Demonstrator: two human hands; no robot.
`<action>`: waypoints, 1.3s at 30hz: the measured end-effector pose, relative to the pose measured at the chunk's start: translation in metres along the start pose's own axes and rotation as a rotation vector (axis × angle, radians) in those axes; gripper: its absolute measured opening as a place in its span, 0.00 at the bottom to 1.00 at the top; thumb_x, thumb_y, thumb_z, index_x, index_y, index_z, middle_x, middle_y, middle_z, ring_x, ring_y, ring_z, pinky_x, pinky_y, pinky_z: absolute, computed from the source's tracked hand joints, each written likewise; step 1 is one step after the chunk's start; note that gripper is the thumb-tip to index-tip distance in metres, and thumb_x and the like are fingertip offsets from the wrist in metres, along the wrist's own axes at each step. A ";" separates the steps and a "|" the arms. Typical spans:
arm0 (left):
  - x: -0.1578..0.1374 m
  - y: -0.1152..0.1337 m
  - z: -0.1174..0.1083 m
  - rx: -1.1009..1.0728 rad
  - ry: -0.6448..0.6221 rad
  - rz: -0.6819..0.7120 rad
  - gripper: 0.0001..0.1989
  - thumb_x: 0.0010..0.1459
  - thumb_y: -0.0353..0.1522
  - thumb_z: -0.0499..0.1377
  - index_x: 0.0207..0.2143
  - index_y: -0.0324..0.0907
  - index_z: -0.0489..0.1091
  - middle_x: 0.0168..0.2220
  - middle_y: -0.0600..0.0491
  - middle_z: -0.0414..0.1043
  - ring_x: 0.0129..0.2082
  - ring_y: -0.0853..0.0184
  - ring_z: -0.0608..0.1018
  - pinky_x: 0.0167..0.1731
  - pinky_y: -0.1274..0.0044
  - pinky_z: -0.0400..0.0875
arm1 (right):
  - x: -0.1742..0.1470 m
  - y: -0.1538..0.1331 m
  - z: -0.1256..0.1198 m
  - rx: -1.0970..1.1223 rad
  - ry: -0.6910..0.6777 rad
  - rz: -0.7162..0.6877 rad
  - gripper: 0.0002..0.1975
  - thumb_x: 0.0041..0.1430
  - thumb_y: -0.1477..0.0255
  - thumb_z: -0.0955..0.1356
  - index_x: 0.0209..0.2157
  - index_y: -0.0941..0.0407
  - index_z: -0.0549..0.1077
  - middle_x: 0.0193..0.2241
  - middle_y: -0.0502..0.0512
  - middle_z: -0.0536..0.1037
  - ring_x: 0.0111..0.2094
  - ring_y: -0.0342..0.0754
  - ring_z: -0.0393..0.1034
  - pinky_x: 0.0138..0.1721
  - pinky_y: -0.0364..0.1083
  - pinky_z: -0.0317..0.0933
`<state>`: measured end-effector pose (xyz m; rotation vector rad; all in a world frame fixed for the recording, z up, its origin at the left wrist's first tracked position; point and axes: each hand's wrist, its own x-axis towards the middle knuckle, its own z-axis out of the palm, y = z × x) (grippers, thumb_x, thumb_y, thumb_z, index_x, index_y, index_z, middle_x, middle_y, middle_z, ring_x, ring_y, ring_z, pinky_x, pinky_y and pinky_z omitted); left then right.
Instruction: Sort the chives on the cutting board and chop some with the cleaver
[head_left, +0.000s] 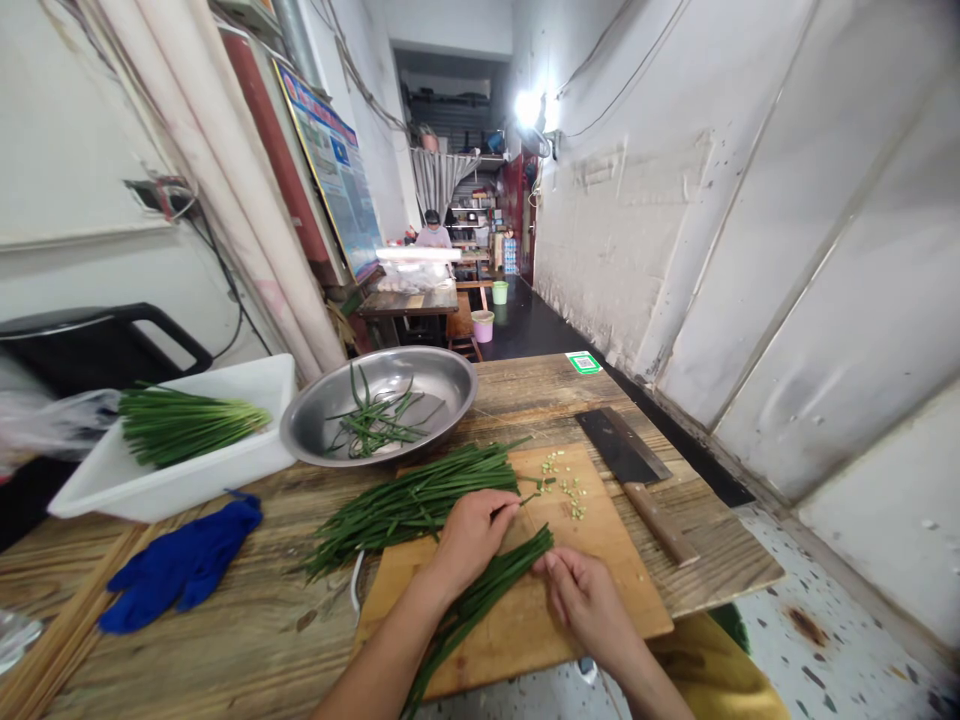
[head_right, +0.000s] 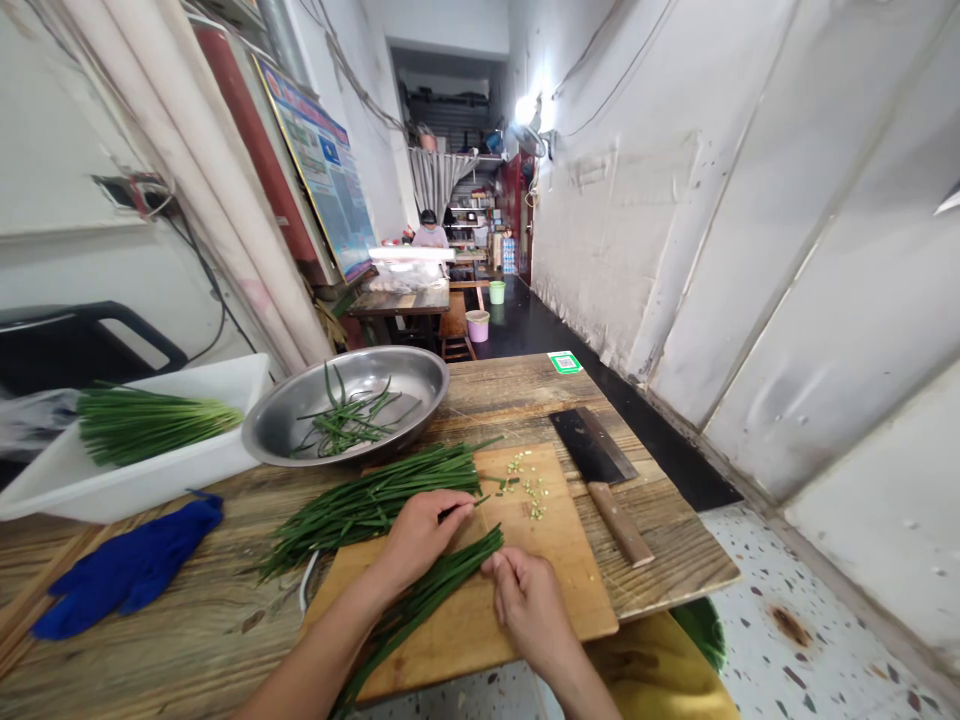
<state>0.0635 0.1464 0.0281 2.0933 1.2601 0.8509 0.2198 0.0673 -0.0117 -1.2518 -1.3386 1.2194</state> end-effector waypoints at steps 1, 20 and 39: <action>-0.001 0.002 -0.001 0.001 -0.022 0.011 0.12 0.56 0.32 0.53 0.36 0.42 0.75 0.37 0.52 0.77 0.38 0.66 0.76 0.41 0.77 0.66 | 0.000 0.001 0.000 0.006 0.000 -0.003 0.21 0.60 0.55 0.58 0.28 0.58 0.67 0.11 0.41 0.56 0.13 0.37 0.48 0.15 0.38 0.41; 0.009 0.005 -0.040 0.622 -0.154 0.011 0.08 0.53 0.30 0.55 0.27 0.44 0.74 0.31 0.50 0.72 0.37 0.63 0.71 0.36 0.73 0.56 | 0.001 0.001 0.001 0.012 0.021 0.003 0.23 0.59 0.53 0.59 0.29 0.59 0.68 0.10 0.41 0.57 0.12 0.37 0.49 0.15 0.38 0.44; 0.008 -0.009 -0.023 0.583 -0.035 0.031 0.05 0.52 0.32 0.58 0.28 0.45 0.74 0.31 0.52 0.71 0.37 0.64 0.69 0.36 0.73 0.55 | 0.000 -0.002 0.001 0.027 0.028 0.017 0.22 0.58 0.53 0.59 0.28 0.58 0.68 0.11 0.41 0.56 0.12 0.37 0.48 0.15 0.38 0.43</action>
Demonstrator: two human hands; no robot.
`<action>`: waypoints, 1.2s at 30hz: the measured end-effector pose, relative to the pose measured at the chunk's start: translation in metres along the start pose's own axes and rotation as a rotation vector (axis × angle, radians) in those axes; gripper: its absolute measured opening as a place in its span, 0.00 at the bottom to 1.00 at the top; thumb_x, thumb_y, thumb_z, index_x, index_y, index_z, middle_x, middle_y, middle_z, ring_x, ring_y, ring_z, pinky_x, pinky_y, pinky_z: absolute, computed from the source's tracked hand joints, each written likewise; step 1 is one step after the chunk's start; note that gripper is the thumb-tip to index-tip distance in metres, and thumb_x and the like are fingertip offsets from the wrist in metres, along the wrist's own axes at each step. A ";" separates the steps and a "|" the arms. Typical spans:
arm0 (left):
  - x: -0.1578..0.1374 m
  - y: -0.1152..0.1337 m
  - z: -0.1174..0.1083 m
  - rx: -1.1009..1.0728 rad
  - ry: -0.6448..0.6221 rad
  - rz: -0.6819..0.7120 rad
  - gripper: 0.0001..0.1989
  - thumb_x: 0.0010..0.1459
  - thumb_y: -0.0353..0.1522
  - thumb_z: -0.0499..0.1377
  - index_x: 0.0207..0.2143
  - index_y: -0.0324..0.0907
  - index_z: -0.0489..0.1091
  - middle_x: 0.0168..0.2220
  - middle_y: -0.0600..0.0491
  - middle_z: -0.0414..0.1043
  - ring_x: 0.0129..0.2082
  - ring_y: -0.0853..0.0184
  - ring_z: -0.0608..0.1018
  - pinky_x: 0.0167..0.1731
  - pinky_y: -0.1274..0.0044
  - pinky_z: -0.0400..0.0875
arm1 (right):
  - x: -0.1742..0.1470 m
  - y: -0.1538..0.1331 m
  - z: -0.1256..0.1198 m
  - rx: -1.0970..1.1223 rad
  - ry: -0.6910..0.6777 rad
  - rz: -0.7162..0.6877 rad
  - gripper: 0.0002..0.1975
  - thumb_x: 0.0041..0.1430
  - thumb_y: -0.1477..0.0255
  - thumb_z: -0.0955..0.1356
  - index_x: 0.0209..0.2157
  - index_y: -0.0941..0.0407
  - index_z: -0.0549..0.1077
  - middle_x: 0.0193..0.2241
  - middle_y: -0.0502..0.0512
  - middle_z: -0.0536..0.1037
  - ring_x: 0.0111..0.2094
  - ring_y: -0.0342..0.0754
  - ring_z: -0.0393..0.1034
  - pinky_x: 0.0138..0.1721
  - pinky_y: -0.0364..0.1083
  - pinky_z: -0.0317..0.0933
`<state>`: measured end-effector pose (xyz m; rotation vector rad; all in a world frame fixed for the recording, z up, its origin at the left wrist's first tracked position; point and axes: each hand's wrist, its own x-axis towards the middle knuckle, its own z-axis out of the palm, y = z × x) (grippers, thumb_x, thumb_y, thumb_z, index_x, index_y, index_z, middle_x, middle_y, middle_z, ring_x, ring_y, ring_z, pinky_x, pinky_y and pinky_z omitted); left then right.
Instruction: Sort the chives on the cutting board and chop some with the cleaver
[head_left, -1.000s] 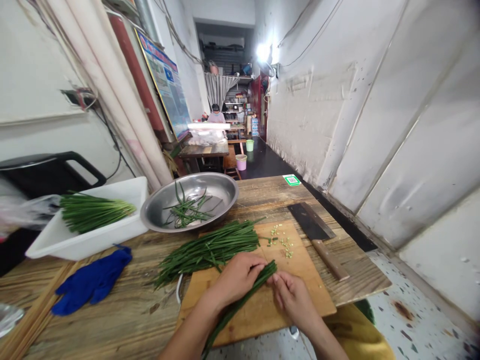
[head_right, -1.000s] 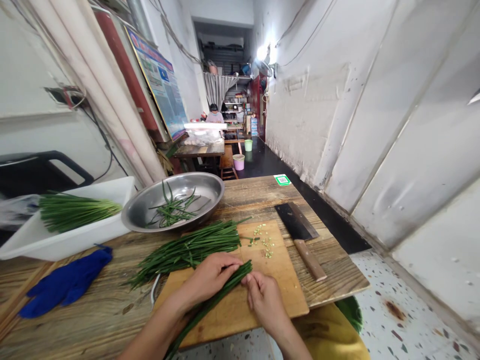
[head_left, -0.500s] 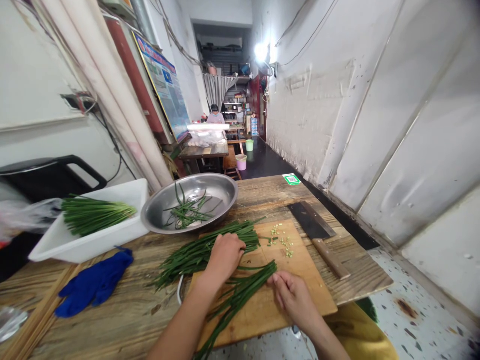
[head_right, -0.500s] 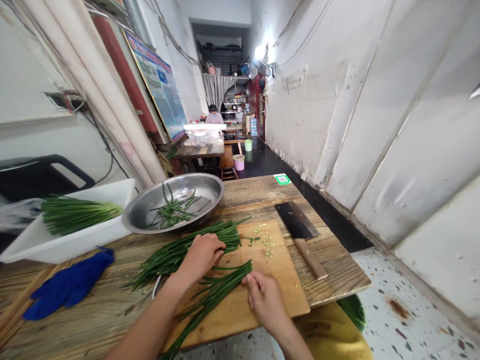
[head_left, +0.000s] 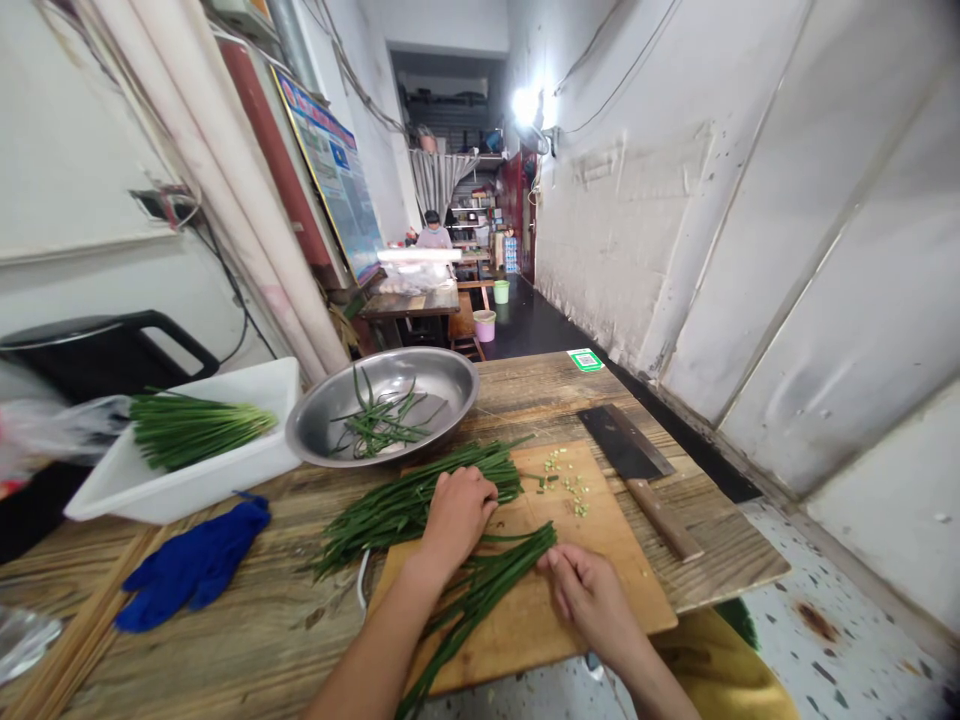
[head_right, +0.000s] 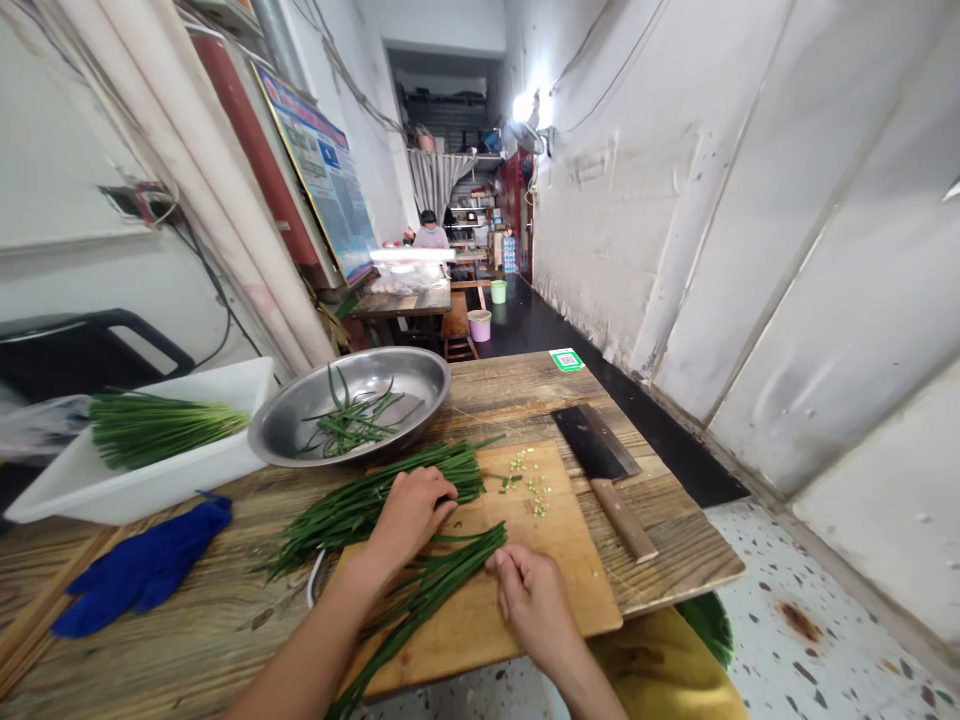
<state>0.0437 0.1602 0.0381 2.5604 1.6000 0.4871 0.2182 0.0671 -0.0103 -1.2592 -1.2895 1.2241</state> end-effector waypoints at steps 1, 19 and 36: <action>0.000 0.001 0.000 -0.038 0.008 -0.005 0.05 0.52 0.32 0.58 0.28 0.45 0.74 0.32 0.53 0.71 0.37 0.64 0.70 0.37 0.73 0.55 | 0.000 0.001 0.000 0.006 -0.002 0.001 0.22 0.58 0.53 0.59 0.28 0.58 0.68 0.11 0.41 0.56 0.13 0.37 0.48 0.15 0.38 0.43; 0.001 0.022 0.012 -0.494 0.021 -0.210 0.09 0.52 0.32 0.54 0.29 0.43 0.74 0.32 0.56 0.77 0.34 0.67 0.75 0.40 0.75 0.63 | -0.001 0.003 -0.001 -0.006 -0.045 0.018 0.21 0.59 0.54 0.58 0.28 0.58 0.67 0.12 0.41 0.56 0.13 0.37 0.48 0.15 0.38 0.42; 0.000 0.023 0.011 -0.568 0.021 -0.204 0.09 0.52 0.32 0.54 0.28 0.43 0.74 0.29 0.56 0.76 0.32 0.68 0.75 0.37 0.76 0.64 | 0.000 0.001 -0.001 -0.016 -0.047 0.004 0.22 0.59 0.53 0.58 0.29 0.58 0.67 0.11 0.41 0.55 0.13 0.37 0.47 0.15 0.38 0.42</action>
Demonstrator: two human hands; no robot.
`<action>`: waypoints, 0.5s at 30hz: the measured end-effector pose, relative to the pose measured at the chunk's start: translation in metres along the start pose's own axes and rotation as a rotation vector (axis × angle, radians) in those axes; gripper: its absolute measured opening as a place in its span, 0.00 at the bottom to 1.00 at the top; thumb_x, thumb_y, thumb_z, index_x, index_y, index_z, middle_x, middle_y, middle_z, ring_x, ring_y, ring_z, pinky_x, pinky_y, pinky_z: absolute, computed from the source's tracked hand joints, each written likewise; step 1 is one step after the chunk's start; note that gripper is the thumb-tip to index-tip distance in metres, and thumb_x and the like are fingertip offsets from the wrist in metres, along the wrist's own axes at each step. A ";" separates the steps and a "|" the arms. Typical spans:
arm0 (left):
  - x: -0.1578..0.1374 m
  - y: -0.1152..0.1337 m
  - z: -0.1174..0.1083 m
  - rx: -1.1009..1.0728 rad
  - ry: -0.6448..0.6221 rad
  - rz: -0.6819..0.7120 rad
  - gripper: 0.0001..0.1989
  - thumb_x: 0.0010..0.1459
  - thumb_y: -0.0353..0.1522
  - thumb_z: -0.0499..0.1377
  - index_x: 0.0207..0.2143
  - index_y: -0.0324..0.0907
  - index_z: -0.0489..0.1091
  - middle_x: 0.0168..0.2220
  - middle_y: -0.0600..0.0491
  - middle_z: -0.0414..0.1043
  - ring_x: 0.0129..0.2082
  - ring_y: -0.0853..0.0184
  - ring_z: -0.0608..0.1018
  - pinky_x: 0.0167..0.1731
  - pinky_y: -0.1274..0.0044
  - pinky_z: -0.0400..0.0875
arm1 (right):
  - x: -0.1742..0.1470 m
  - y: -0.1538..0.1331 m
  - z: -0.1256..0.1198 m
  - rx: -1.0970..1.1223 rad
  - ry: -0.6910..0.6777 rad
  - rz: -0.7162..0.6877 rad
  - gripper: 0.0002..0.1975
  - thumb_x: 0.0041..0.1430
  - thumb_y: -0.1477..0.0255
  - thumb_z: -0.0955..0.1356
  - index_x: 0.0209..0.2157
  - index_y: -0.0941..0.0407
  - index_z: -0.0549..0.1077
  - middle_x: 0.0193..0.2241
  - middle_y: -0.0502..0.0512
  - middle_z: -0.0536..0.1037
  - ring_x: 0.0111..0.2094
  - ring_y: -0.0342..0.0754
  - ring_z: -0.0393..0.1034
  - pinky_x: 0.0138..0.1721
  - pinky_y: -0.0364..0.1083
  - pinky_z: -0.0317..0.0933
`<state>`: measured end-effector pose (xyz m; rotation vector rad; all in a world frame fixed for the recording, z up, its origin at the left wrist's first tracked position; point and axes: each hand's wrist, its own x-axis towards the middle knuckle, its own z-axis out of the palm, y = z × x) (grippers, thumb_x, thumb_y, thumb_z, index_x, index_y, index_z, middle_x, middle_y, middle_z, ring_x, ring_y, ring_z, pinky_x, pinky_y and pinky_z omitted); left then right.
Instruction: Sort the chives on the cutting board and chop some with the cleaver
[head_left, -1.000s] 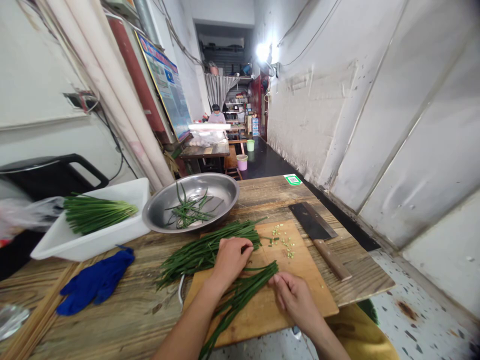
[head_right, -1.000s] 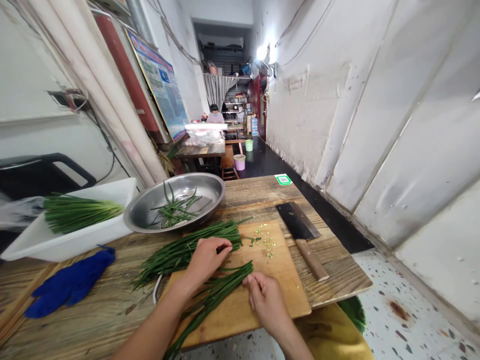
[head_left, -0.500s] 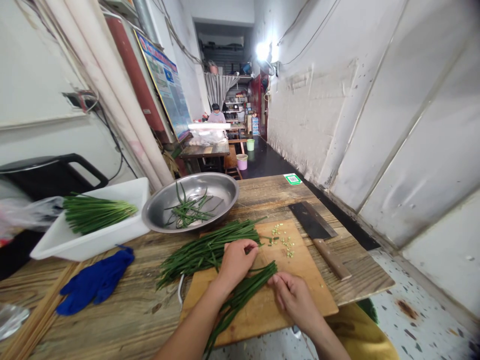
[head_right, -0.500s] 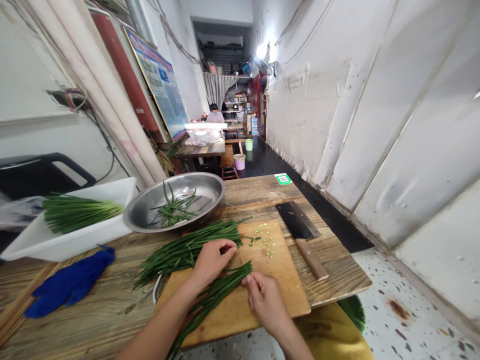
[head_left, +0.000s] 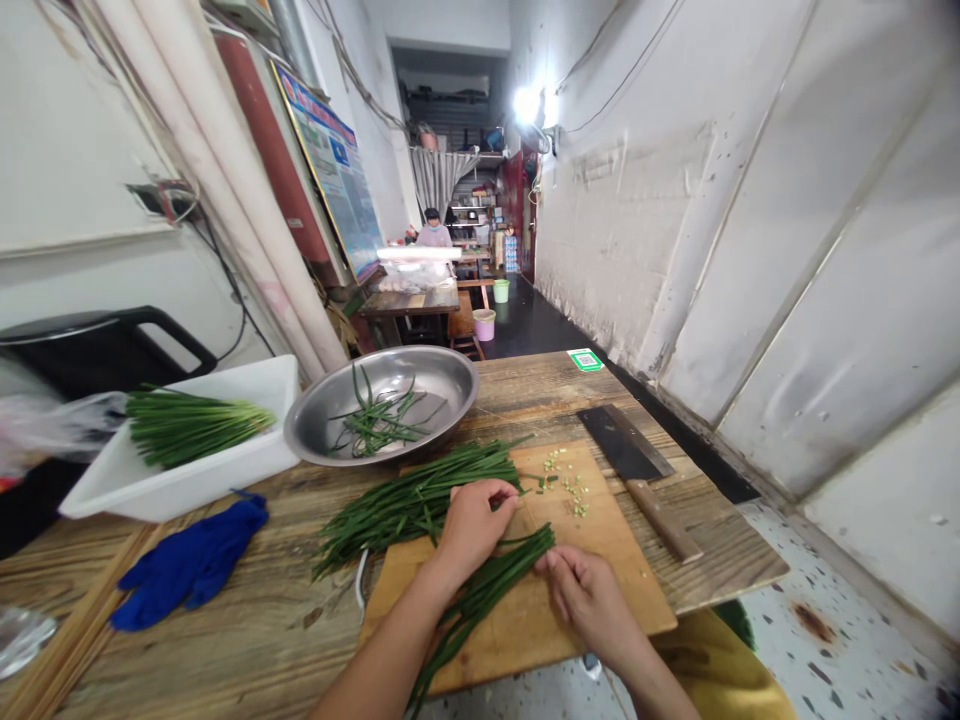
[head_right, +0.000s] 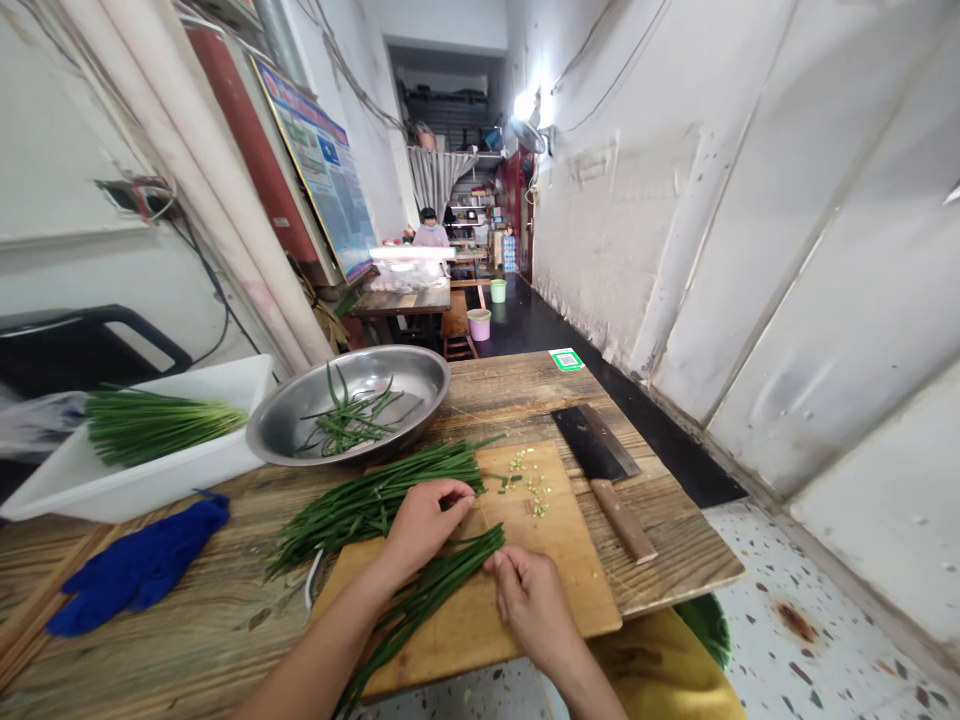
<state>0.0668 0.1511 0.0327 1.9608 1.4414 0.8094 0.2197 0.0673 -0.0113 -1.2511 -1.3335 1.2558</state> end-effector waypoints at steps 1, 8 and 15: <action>0.000 0.000 0.000 0.003 -0.002 0.001 0.09 0.52 0.32 0.54 0.28 0.43 0.74 0.29 0.56 0.76 0.32 0.68 0.75 0.37 0.77 0.64 | 0.000 0.000 0.000 -0.003 0.000 -0.003 0.22 0.59 0.53 0.58 0.29 0.59 0.67 0.11 0.41 0.55 0.13 0.37 0.47 0.15 0.38 0.42; 0.000 0.001 -0.002 0.028 0.000 0.037 0.09 0.53 0.32 0.54 0.29 0.43 0.74 0.31 0.56 0.76 0.33 0.68 0.75 0.38 0.77 0.64 | 0.000 -0.001 0.000 -0.021 0.010 -0.007 0.23 0.59 0.53 0.58 0.29 0.58 0.68 0.11 0.41 0.56 0.13 0.37 0.48 0.15 0.38 0.43; 0.000 0.000 -0.003 0.016 0.006 0.074 0.08 0.52 0.32 0.55 0.28 0.43 0.75 0.30 0.56 0.76 0.33 0.68 0.75 0.37 0.77 0.64 | -0.001 -0.001 0.000 -0.016 0.010 -0.010 0.22 0.59 0.53 0.58 0.28 0.58 0.67 0.11 0.41 0.55 0.13 0.37 0.47 0.15 0.38 0.41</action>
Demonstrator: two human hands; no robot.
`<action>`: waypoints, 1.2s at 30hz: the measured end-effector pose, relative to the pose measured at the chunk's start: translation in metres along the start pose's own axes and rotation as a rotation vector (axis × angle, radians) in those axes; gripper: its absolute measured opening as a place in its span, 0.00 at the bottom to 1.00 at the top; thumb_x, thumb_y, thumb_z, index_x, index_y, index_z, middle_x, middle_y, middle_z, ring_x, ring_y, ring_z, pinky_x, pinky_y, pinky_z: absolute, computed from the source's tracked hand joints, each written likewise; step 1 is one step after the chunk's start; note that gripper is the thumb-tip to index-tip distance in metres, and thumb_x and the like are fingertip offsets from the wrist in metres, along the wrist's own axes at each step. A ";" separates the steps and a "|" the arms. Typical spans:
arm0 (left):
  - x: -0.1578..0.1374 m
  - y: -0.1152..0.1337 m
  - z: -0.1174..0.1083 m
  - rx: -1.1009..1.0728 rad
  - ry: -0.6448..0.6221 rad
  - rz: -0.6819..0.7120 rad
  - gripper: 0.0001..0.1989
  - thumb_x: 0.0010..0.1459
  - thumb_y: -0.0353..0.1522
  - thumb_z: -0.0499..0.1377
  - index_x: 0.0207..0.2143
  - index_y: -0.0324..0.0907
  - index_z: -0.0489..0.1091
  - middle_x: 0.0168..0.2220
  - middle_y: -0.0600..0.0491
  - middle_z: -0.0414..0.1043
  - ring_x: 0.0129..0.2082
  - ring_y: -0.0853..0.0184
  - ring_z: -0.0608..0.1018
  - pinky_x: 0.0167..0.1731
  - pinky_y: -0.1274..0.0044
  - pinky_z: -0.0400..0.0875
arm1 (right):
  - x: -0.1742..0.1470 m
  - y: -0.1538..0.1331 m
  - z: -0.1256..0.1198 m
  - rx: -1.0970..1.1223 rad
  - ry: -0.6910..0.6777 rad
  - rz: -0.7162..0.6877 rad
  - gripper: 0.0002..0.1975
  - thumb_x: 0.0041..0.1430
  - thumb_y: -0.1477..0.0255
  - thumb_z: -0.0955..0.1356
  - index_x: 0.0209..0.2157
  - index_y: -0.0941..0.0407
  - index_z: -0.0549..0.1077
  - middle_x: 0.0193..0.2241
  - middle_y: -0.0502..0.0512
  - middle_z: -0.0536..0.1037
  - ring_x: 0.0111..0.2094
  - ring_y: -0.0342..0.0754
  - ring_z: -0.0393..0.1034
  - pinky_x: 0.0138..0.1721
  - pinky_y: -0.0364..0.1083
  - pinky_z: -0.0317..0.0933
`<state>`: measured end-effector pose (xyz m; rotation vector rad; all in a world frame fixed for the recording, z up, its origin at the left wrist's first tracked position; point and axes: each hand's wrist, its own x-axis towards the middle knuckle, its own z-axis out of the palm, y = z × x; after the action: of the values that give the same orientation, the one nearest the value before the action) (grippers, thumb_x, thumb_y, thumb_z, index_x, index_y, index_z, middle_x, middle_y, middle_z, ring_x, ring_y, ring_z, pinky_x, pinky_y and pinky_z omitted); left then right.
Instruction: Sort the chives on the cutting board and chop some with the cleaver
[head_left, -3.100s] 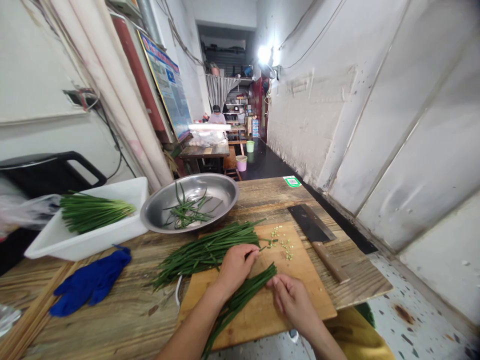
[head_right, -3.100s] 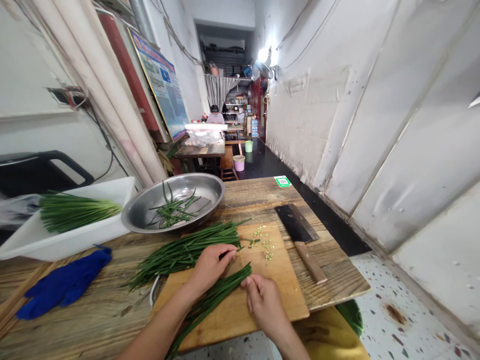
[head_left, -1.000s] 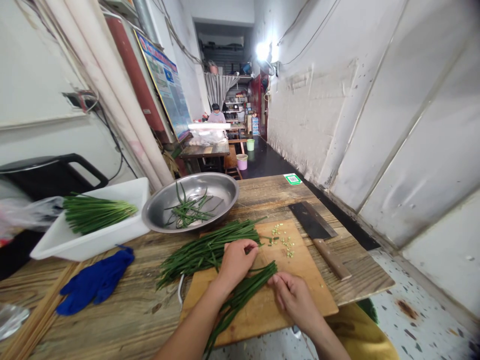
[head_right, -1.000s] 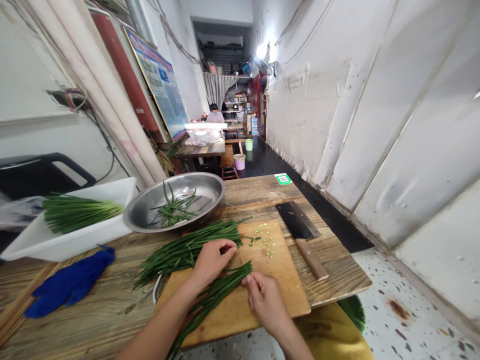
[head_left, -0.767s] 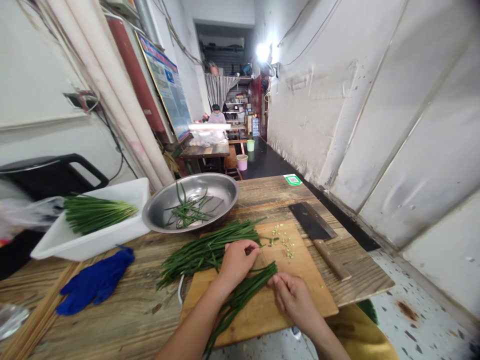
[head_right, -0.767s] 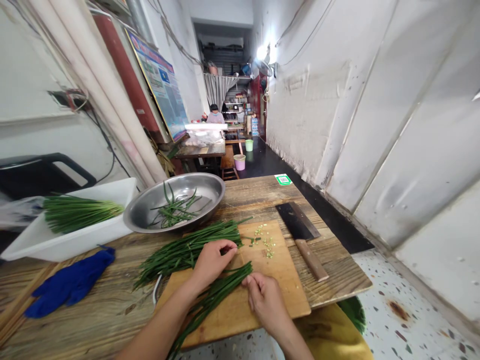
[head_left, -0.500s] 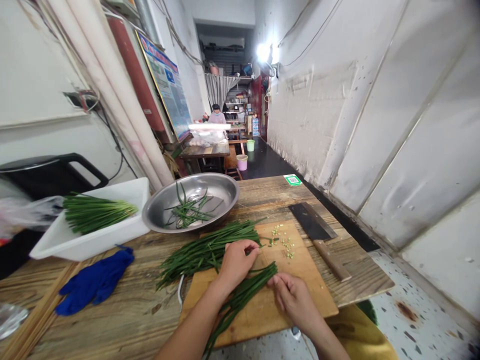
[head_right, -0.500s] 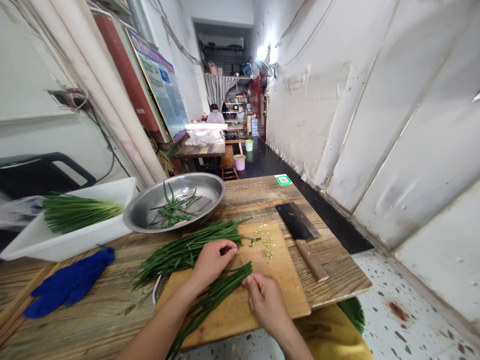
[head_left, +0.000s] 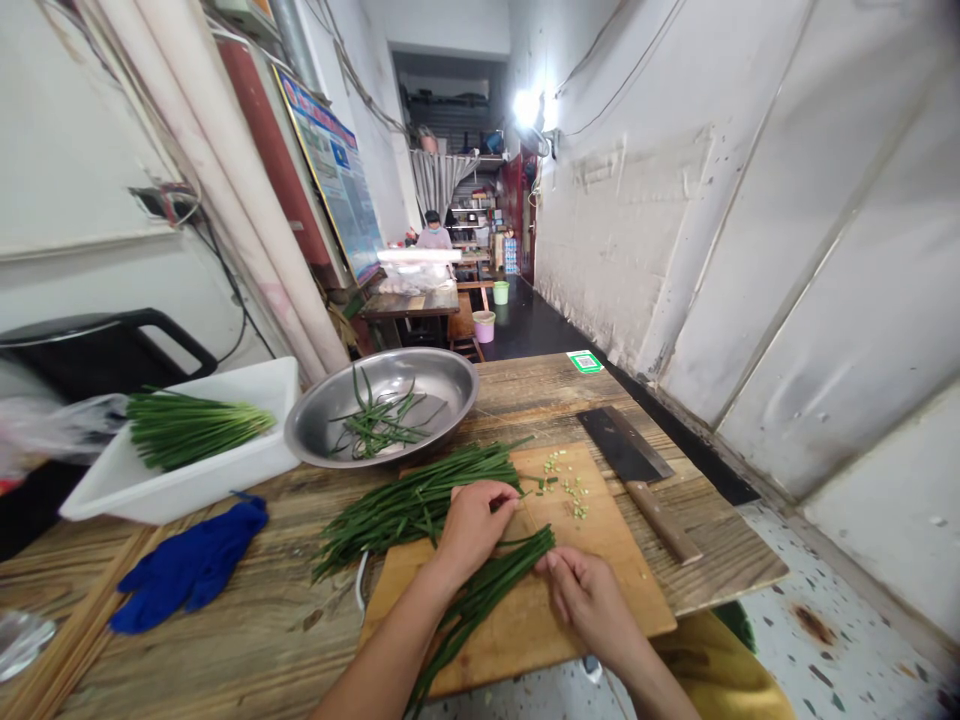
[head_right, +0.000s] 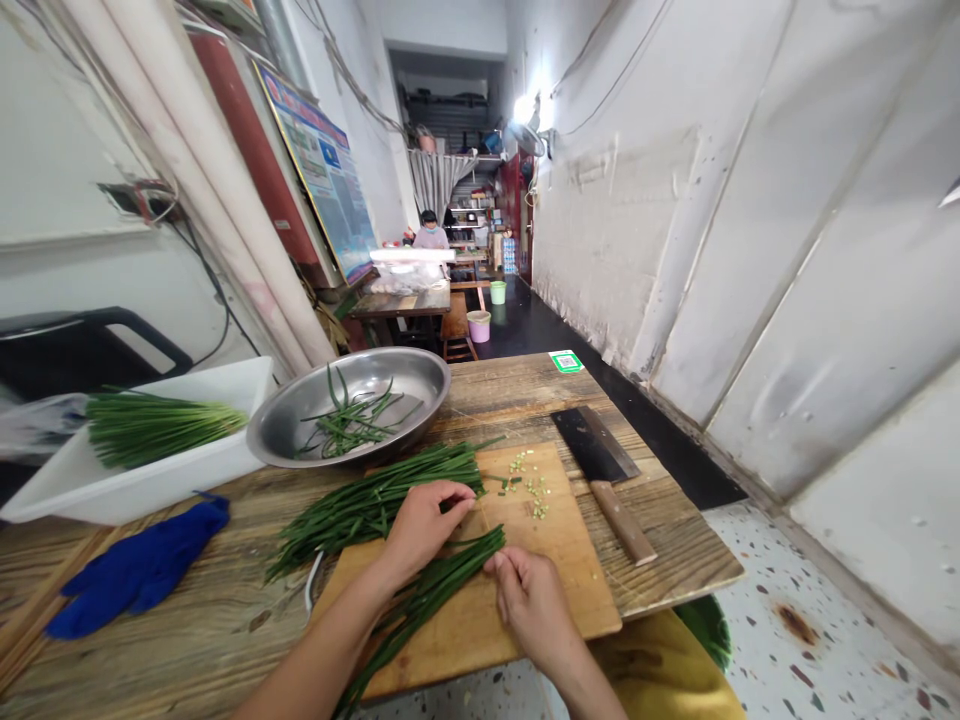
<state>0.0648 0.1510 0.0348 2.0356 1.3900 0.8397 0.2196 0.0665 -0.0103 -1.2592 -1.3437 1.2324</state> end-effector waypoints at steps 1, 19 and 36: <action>0.000 0.000 0.000 0.000 0.002 0.007 0.08 0.52 0.32 0.55 0.29 0.43 0.75 0.31 0.56 0.77 0.33 0.68 0.75 0.38 0.77 0.64 | 0.000 0.001 0.000 0.001 0.001 -0.002 0.22 0.59 0.53 0.58 0.28 0.58 0.67 0.11 0.41 0.55 0.13 0.37 0.47 0.15 0.38 0.41; -0.005 0.013 -0.029 0.266 -0.134 0.017 0.12 0.54 0.30 0.52 0.34 0.46 0.75 0.37 0.53 0.76 0.40 0.65 0.73 0.43 0.73 0.58 | 0.001 0.001 0.000 -0.002 0.027 -0.010 0.22 0.60 0.54 0.58 0.29 0.58 0.67 0.11 0.41 0.56 0.13 0.37 0.48 0.16 0.38 0.44; 0.006 -0.006 -0.016 0.700 -0.094 0.198 0.11 0.56 0.33 0.53 0.26 0.42 0.73 0.31 0.49 0.71 0.37 0.62 0.68 0.39 0.68 0.50 | 0.001 -0.001 0.002 0.017 0.028 -0.008 0.22 0.59 0.53 0.58 0.27 0.58 0.67 0.11 0.40 0.54 0.13 0.37 0.47 0.15 0.38 0.42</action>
<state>0.0510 0.1597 0.0418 2.7259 1.5924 0.3336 0.2178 0.0669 -0.0099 -1.2538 -1.3143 1.2147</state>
